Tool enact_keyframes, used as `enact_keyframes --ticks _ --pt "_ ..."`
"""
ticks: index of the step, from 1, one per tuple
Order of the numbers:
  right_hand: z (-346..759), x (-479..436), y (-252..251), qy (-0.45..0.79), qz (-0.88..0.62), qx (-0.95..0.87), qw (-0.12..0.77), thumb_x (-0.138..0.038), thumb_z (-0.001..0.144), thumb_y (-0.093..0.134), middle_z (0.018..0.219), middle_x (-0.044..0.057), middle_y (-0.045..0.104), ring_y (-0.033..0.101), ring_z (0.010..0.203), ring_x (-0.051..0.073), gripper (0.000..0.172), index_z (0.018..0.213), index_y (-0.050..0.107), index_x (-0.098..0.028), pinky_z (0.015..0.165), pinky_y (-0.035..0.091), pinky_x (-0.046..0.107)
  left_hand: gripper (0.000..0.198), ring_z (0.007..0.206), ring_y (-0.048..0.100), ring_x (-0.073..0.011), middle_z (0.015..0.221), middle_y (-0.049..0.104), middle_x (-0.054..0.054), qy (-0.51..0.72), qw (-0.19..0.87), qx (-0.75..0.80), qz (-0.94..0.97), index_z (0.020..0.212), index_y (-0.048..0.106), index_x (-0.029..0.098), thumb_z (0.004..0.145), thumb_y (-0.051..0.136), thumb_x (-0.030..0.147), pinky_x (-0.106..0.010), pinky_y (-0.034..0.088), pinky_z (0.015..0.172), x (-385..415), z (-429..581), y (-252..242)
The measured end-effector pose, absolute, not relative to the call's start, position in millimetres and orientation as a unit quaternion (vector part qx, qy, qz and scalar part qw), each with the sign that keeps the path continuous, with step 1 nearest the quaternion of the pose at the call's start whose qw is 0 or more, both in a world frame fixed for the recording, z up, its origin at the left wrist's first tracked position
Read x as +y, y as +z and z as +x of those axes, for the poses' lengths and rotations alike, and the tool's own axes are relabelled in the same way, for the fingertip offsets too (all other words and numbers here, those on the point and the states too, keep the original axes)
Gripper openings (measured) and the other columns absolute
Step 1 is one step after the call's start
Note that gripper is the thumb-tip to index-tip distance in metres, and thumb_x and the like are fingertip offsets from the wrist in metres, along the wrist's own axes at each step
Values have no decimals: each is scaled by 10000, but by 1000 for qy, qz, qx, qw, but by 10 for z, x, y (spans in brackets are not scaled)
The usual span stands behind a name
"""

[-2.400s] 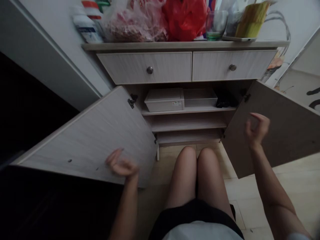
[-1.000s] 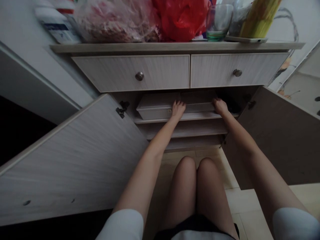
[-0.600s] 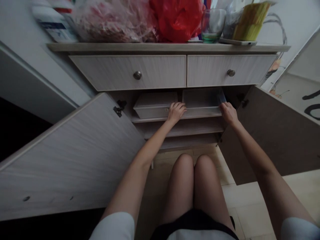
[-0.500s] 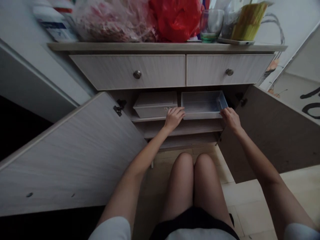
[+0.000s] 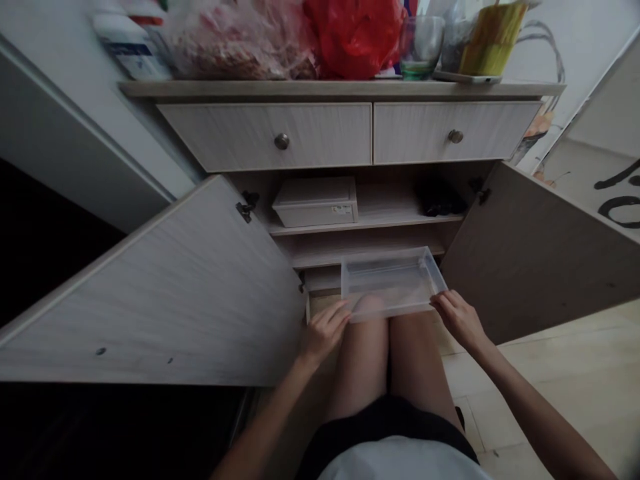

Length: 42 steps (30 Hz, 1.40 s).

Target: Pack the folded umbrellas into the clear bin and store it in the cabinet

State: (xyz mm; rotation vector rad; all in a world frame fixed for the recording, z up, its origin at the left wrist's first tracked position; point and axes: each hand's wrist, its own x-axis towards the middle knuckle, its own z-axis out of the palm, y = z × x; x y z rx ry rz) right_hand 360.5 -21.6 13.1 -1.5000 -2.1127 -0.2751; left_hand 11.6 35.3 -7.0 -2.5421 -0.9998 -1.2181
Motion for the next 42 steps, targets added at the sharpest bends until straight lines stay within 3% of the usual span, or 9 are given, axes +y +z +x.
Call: enact_keyframes --ticks 11,15,17,21,24,28,34,39,42 --pt "3433 -472 38 -108 -543 -797 241 -224 1034 413 815 40 671 649 776 197 270 909 649 -263 641 493 311 248 925 760 -207 1099 764 -92 -430 19 -372 -822 904 723 236 992 491 231 -313 638 813 9 24 -336" --pt "3446 -436 187 -120 -538 -799 239 -393 1023 494 859 56 695 657 800 190 243 992 674 -233 605 463 289 233 1001 742 -218 1152 744 -115 -457 -37 -385 -801 951 723 221 989 505 293 -333 626 847 68 57 -322" --pt "3498 -326 329 -126 -551 -783 261 -483 990 540 879 67 701 658 835 200 304 1020 685 -218 628 460 286 236 1016 733 -216 1109 751 -108 -476 -59 -397 -783 901 718 211 984 509 282 -369 594 937 104 91 -327" --pt "3746 363 636 -84 -607 -717 332 -472 1003 484 927 66 709 659 842 189 329 986 687 -213 732 485 290 258 1043 708 -226 1092 741 -108 -504 -149 -434 -732 722 649 203 945 561 300 -414 536 1018 159 191 -375" --pt "3976 1241 769 -68 -682 -659 310 -457 971 508 1100 130 686 644 998 264 353 1128 664 -182 794 503 345 193 1177 650 -265 1259 671 -151 -546 -265 -475 -637 905 674 196 884 632 383 -425 523 1019 181 267 -431" --pt "4138 2328 816 -36 -779 -587 216 -355 975 493 1321 246 571 550 1214 344 456 1332 555 -78 934 470 416 636 1367 515 -323 1472 537 -168 -540 -449 -508 -499 1351 557 198 780 682 448 -479 433 1122 201 305 -468" --pt "4121 3017 758 -1 -837 -534 115 -387 970 505 1284 294 584 529 1245 367 513 1331 546 -25 985 414 458 620 1468 386 -327 1481 562 -106 -472 -559 -508 -455 1338 638 198 770 620 447 -446 311 1216 186 289 -449" --pt "4078 3036 628 -55 -833 -540 105 -175 930 486 1256 297 612 569 1219 347 448 1351 527 -27 997 410 460 617 1347 531 -326 1488 555 -111 -463 -590 -499 -435 1337 643 200 780 621 464 -463 399 1140 163 267 -497" --pt "4048 2993 610 -54 -837 -534 105 -205 903 561 1262 310 596 591 1195 354 519 1385 486 -29 977 435 457 591 1264 593 -315 1422 613 -109 -465 -581 -507 -435 1308 663 193 775 622 446 -439 439 1087 155 253 -519"
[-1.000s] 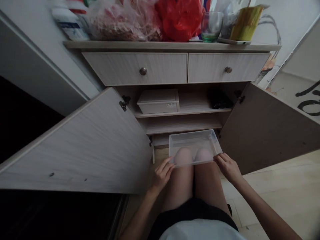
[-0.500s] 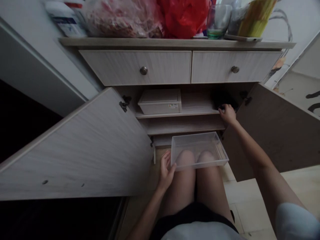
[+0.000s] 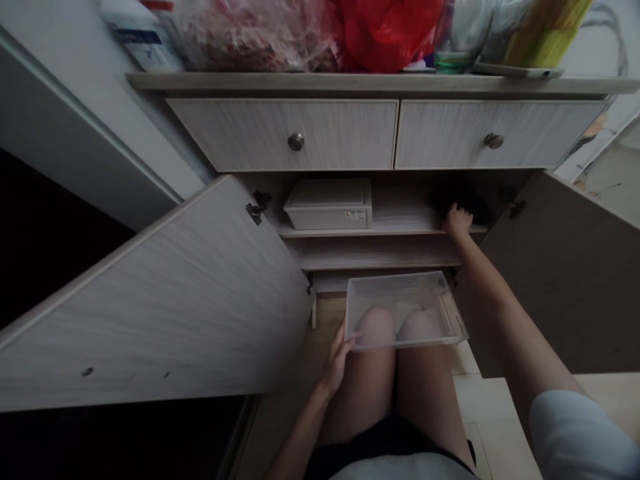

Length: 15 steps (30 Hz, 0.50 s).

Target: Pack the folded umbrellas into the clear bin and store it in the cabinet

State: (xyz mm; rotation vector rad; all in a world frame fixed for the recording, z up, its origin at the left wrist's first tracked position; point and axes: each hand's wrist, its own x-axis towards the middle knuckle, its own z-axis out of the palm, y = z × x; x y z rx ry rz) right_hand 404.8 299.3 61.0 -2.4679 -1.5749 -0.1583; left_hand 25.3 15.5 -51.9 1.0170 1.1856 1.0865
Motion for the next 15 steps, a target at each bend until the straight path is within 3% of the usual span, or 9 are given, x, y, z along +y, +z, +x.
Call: enact_keyframes --ticks 3,6,11,15 --pt "4033 2956 637 -26 -842 -528 107 -250 858 646 1262 311 594 608 1176 375 650 1437 428 -49 941 469 468 595 1181 636 -311 1264 707 -116 460 583 506 437 1305 660 175 775 612 441 -425 481 1013 153 264 -510" --pt "4055 2907 664 8 -842 -518 147 -237 860 607 1225 293 624 634 1133 365 649 1448 406 -47 902 496 449 569 1180 632 -306 1272 703 -106 467 576 506 441 1274 676 182 777 604 449 -417 479 1012 154 297 -491" --pt "4152 2625 676 25 -774 -546 320 -289 815 597 1115 215 681 644 1066 350 498 1282 565 -117 910 499 467 475 1219 609 -318 1249 711 -108 482 545 518 450 1124 737 175 770 593 457 -431 458 1049 151 327 -504" --pt "4151 2063 724 120 -620 -630 453 -377 778 648 1067 125 700 656 1023 295 430 1162 625 -185 925 514 445 499 1188 629 -313 1209 722 -115 483 551 510 451 1166 715 169 785 580 462 -434 483 1016 157 322 -521"
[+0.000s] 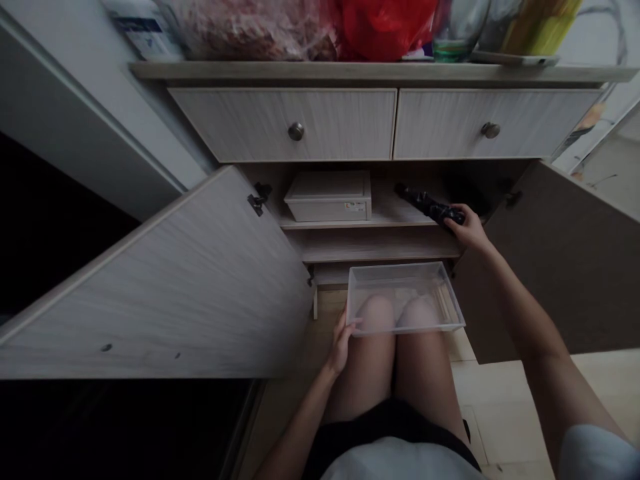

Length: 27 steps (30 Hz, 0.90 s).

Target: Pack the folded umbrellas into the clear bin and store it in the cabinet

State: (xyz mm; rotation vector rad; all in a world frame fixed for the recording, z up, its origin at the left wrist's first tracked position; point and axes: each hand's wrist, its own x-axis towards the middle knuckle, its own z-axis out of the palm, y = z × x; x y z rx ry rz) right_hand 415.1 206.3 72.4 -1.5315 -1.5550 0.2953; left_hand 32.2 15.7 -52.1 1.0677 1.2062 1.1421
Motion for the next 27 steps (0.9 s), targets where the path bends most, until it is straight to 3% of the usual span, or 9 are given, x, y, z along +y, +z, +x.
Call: enact_keyframes --ticks 5,11,16,22,27 --pt "3973 1217 847 256 -511 -685 452 -432 793 688 1045 74 709 672 942 238 454 1182 633 -203 859 548 390 409 1228 599 -316 1208 721 -105 492 524 510 472 1000 758 181 765 586 468 -424 433 1077 172 323 -507" --pt "3822 714 819 328 -469 -744 345 -392 837 668 1110 90 709 671 1016 246 395 1184 641 -205 910 546 385 569 1077 678 -287 1250 705 -95 493 551 501 449 1282 664 191 779 584 446 -435 459 1042 148 343 -456" --pt "3758 689 658 312 -448 -791 275 -303 847 634 1104 82 721 681 995 232 315 1145 645 -199 909 540 376 560 1131 663 -296 1322 669 -102 493 549 503 449 1253 672 186 777 598 471 -422 458 1045 136 340 -451" --pt "3658 814 452 274 -432 -822 249 -247 851 593 1057 76 728 694 921 211 326 1168 644 -194 843 538 332 545 1146 651 -304 1209 724 -102 488 547 508 452 1229 683 169 773 586 452 -441 437 1064 135 331 -464" --pt "3623 894 320 185 -430 -860 203 -160 817 593 1142 123 696 660 1067 250 382 1196 630 -186 931 510 365 436 1185 624 -311 1248 709 -110 478 545 513 461 1076 740 156 766 594 426 -435 445 1066 125 317 -397"
